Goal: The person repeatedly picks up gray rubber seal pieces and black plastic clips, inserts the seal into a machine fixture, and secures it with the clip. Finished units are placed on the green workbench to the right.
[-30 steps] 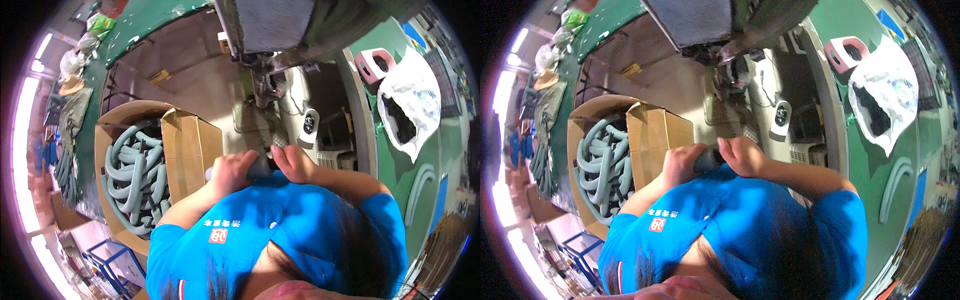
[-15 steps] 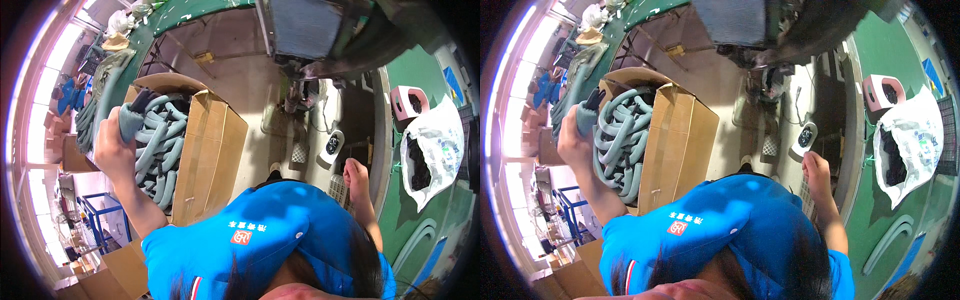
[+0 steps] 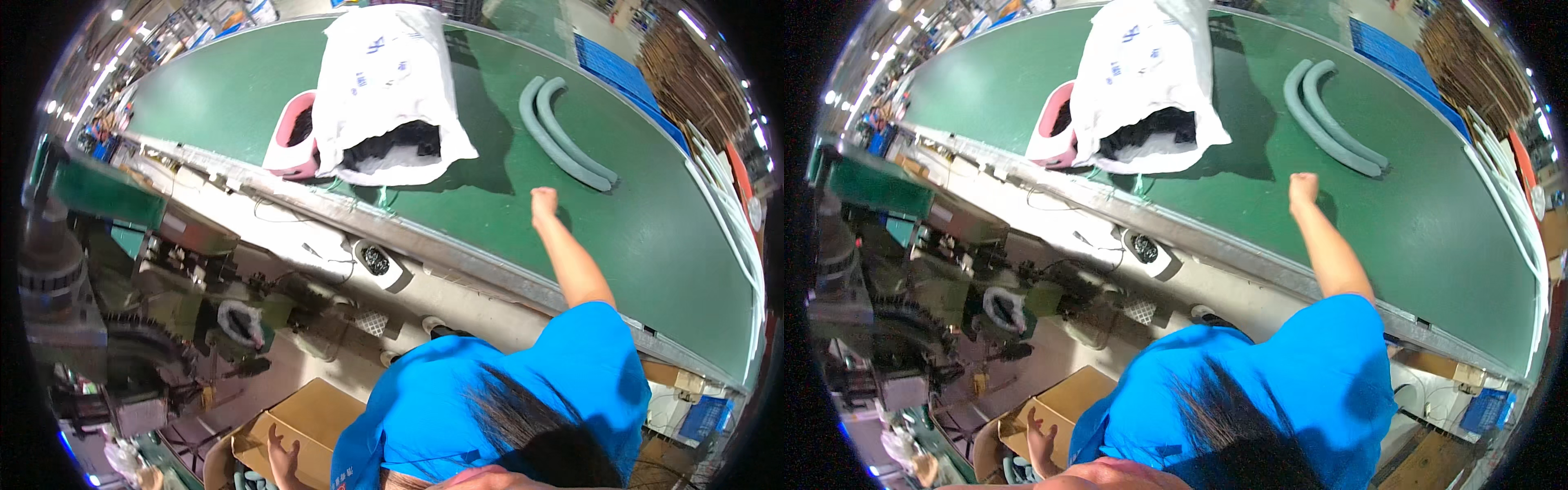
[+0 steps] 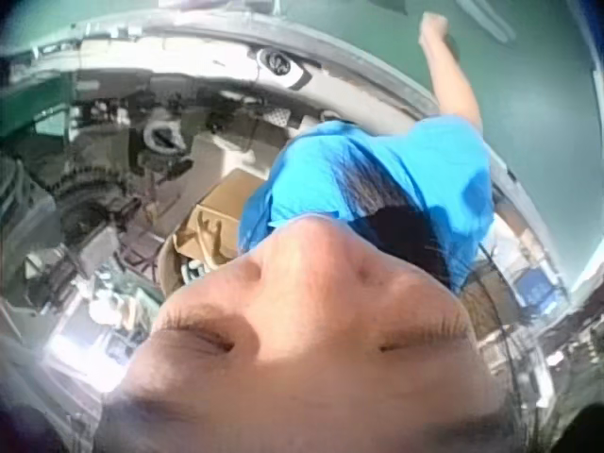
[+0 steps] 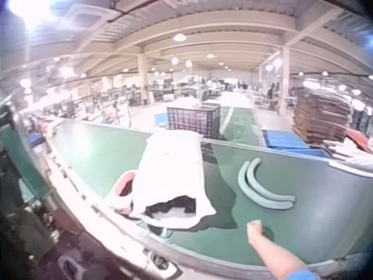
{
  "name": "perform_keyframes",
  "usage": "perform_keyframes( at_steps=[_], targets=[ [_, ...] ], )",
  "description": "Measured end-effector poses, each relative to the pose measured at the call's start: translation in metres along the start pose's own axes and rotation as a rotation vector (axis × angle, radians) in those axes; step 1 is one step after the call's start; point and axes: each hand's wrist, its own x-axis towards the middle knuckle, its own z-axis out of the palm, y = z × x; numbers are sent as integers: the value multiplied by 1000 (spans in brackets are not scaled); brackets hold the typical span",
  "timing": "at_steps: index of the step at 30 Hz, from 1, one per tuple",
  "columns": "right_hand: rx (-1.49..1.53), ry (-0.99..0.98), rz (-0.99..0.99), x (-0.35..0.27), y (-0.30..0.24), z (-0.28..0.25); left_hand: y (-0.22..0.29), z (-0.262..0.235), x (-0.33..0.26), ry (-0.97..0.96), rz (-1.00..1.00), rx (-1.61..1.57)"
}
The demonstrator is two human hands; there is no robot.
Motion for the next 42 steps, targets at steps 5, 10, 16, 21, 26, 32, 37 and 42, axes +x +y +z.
perform_keyframes(
  at_steps=[5, 10, 16, 21, 26, 32, 37, 42],
  targets=[
    [-849, -74, -118, 68, -55, -73, 80, -15, 8, -26, -30, 265],
    [-1259, -173, -301, 119, -39, -95, 145, 7, 44, -164, 147, 269],
    [-1139, -302, -855, 71, -76, -71, 195, 73, 56, -140, 394, 252],
    [-598, -149, -875, 5, -189, -81, 226, 95, 44, -189, 424, 323],
    [-378, -417, -1100, -135, -281, -115, 264, 74, 33, 105, 714, 182],
    [-404, -1218, -1737, -239, -311, -75, 355, 18, -18, 731, 1300, 109],
    [-686, -1889, -1646, -314, -275, -4, 345, 40, -9, 51, 1066, 70],
    [-346, -1381, -971, -212, -225, 153, 269, 48, -26, 60, 524, -73]
  ],
)
